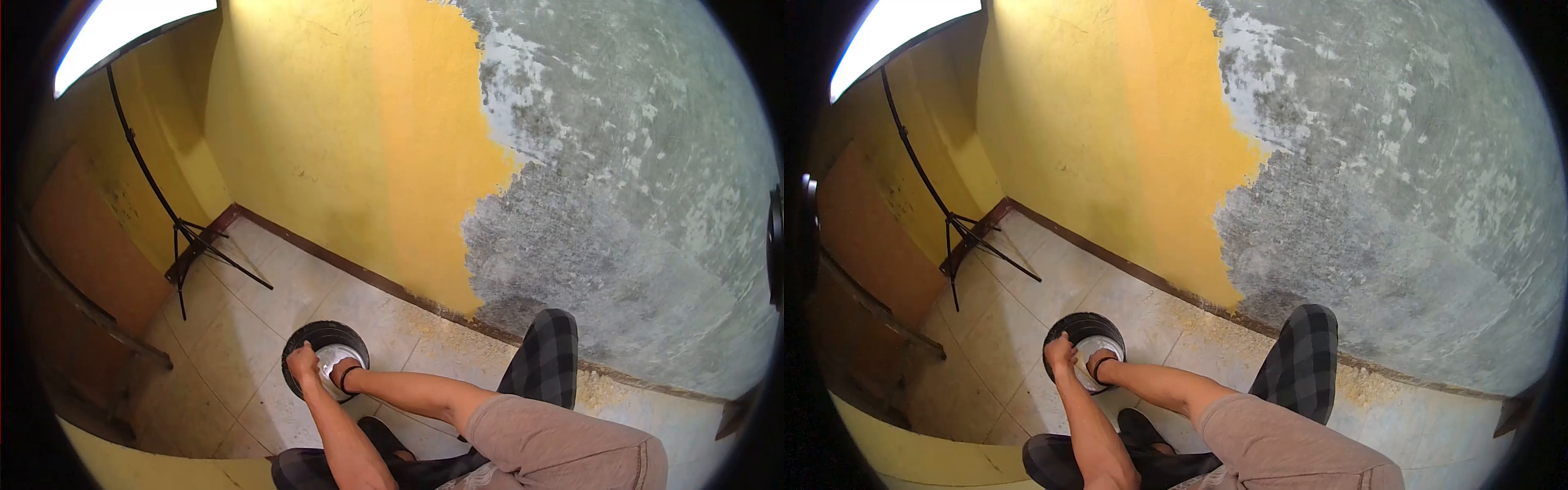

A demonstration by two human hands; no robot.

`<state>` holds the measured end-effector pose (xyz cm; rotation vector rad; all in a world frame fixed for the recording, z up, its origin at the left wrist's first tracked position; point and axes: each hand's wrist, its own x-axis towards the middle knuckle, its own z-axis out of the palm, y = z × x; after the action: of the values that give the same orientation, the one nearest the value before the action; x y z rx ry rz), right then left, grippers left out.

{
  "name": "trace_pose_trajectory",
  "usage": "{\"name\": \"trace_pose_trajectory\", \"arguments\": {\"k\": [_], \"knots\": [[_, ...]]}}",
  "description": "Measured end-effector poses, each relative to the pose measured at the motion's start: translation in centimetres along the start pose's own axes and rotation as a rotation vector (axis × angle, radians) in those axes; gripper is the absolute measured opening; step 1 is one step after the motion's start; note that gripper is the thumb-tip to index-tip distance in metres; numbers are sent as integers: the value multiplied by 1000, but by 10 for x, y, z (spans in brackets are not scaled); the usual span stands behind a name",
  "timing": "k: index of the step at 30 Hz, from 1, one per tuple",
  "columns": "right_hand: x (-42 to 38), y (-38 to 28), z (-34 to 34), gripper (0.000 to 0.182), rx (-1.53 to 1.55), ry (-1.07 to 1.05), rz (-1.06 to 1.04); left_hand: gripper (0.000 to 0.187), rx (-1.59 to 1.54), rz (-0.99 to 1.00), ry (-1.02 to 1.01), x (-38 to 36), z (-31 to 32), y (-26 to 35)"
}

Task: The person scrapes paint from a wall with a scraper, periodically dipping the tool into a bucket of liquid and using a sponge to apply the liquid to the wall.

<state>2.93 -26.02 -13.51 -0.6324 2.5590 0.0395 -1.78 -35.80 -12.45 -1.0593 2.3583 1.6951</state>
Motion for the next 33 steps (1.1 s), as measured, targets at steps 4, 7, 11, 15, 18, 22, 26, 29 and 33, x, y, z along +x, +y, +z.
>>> {"name": "trace_pose_trajectory", "arguments": {"k": [4,7,11,15,18,22,26,29,33], "knots": [[12,11,-2,29,-12,35,-26,41,42,-62,-29,-5,4,-5],[9,12,0,28,-18,81,-52,45,3,-34,25,18,14,-26],[-22,21,-25,26,-170,131,-127,48,80,-36,28,34,19,-33],[-42,41,-34,23,-83,288,-128,53,150,-27,37,33,20,-31],[-45,39,-50,23,-220,222,-168,50,61,-110,30,25,21,-29],[-52,49,-52,23,-153,141,-71,49,41,-147,122,30,23,-50],[-87,83,-50,25,4,211,-36,57,-278,-219,108,3,28,-62],[-112,125,-38,30,382,238,24,65,-531,-453,-200,7,45,-85],[-188,180,-47,33,1080,289,46,62,-494,-563,-149,4,63,-94]]}}
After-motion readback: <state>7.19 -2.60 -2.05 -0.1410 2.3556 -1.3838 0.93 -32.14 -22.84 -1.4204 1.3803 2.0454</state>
